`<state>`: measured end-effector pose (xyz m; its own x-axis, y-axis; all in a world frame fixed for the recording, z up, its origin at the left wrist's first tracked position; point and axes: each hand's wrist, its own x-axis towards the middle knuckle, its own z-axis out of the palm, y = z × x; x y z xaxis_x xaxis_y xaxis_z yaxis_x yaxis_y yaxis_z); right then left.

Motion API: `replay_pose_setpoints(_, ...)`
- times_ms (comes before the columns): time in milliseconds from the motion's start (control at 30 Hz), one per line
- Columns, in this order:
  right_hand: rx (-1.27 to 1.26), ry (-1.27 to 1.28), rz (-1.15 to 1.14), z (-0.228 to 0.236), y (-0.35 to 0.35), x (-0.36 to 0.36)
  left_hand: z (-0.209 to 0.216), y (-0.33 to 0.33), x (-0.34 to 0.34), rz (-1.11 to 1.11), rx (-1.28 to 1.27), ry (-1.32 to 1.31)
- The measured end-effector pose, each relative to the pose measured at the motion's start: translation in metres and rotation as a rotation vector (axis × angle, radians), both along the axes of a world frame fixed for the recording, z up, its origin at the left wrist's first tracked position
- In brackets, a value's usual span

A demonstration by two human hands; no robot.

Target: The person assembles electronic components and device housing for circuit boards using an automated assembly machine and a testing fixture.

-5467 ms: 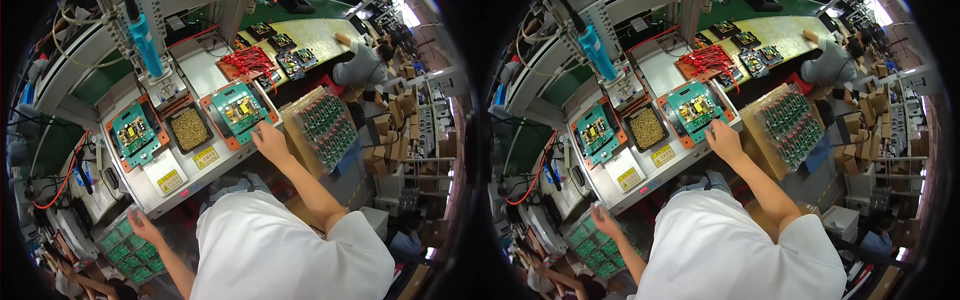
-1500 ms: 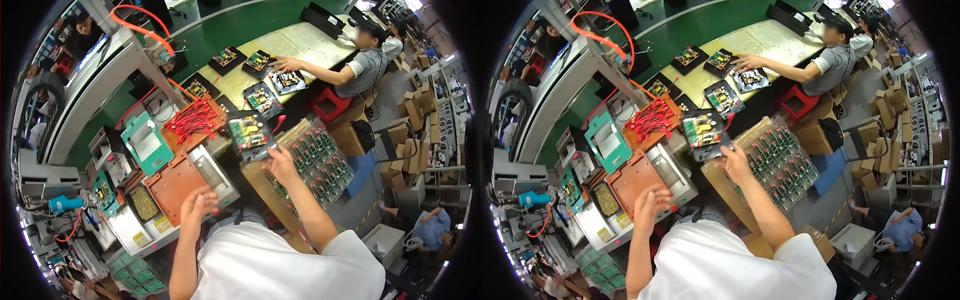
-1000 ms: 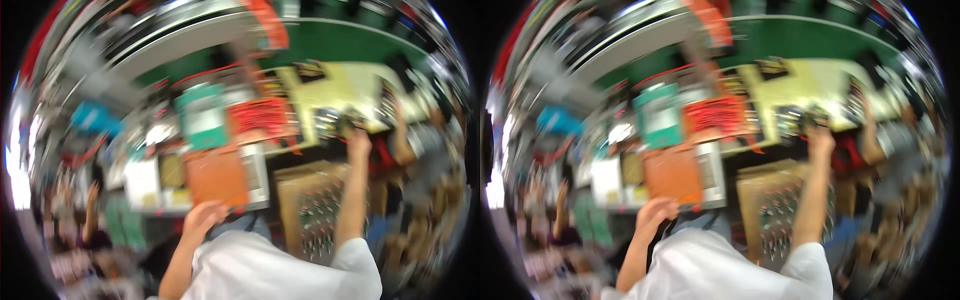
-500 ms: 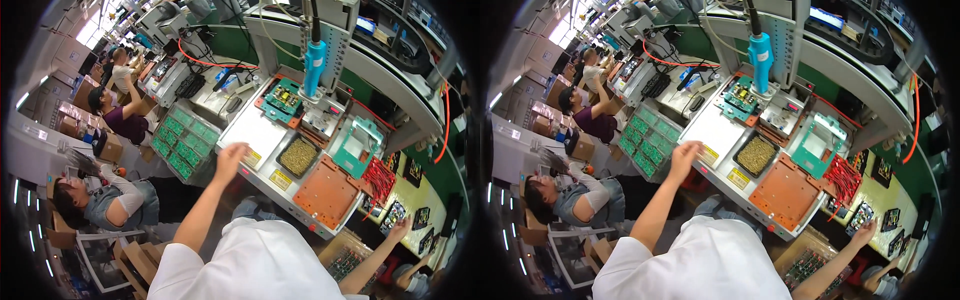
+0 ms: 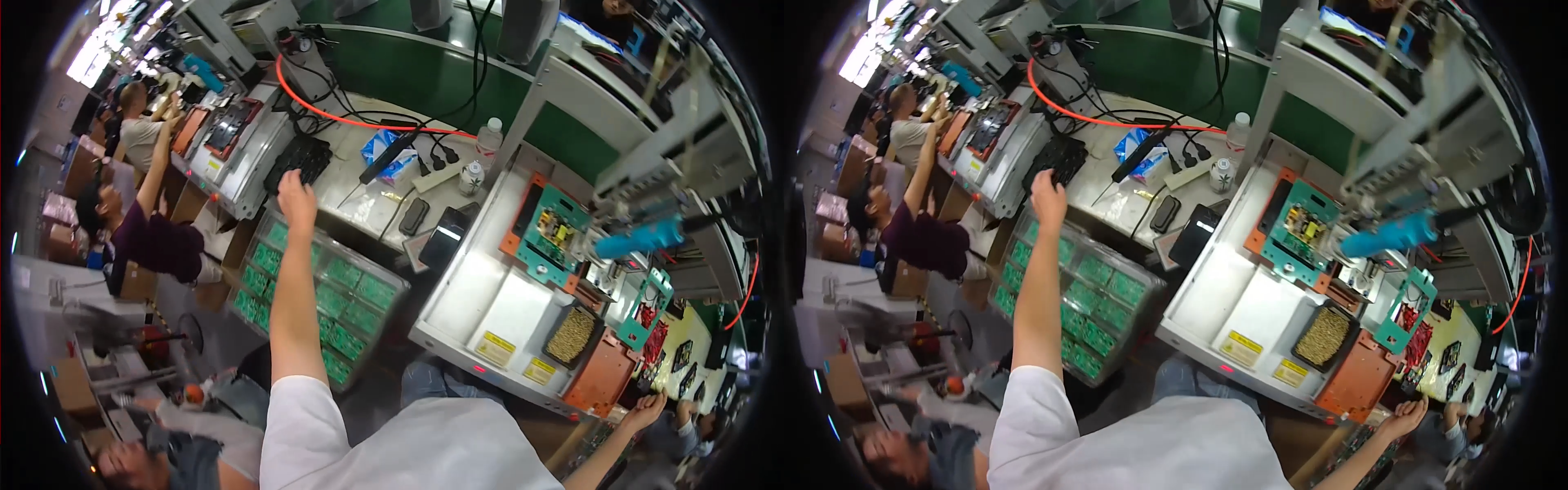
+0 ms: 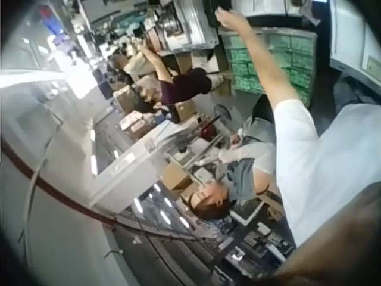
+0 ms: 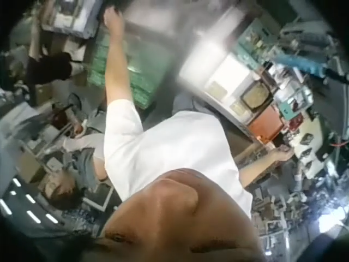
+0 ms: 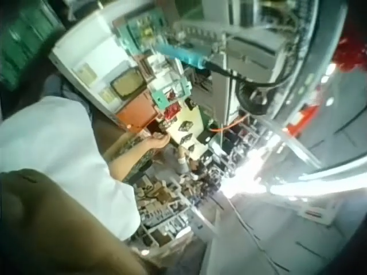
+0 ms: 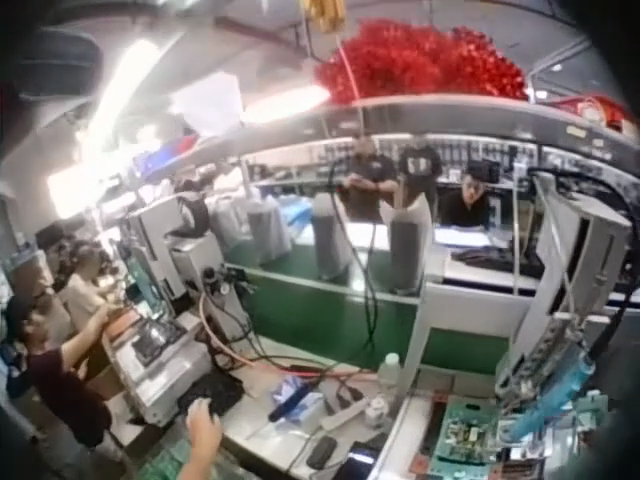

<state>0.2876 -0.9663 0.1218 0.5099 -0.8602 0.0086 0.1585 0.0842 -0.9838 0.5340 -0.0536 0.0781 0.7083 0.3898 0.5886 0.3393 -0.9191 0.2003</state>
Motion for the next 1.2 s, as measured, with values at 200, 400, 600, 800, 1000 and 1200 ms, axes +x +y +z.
replay_pose_setpoints(200, -0.136, 0.293, -0.118, 0.096, 0.074, -0.057, 0.032, 0.072, -0.016, 0.013, 0.007, 0.380)
replay_pose_setpoints(400, -0.182, 0.156, -0.108, 0.178, 0.070, -0.109, 0.172, -0.007, -0.079, -0.194, 0.003, -0.150)
replay_pose_setpoints(600, -0.011, 0.072, -0.173, 0.124, 0.007, -0.164, 0.252, -0.365, -0.234, -0.956, -0.271, 0.099)
replay_pose_setpoints(800, -0.021, 0.069, -0.287, 0.101, -0.103, -0.272, 0.237, -0.695, -0.335, -1.754, -0.123, 0.158)
replay_pose_setpoints(1000, -0.129, 0.296, -0.442, 0.050, -0.151, -0.378, 0.143, -0.759, -0.331, -1.715, 0.217, 0.481)
replay_pose_setpoints(1200, -0.534, 0.797, -0.134, 0.015, -0.126, -0.359, 0.129, -0.702, -0.282, -1.546, 0.201, 0.639)
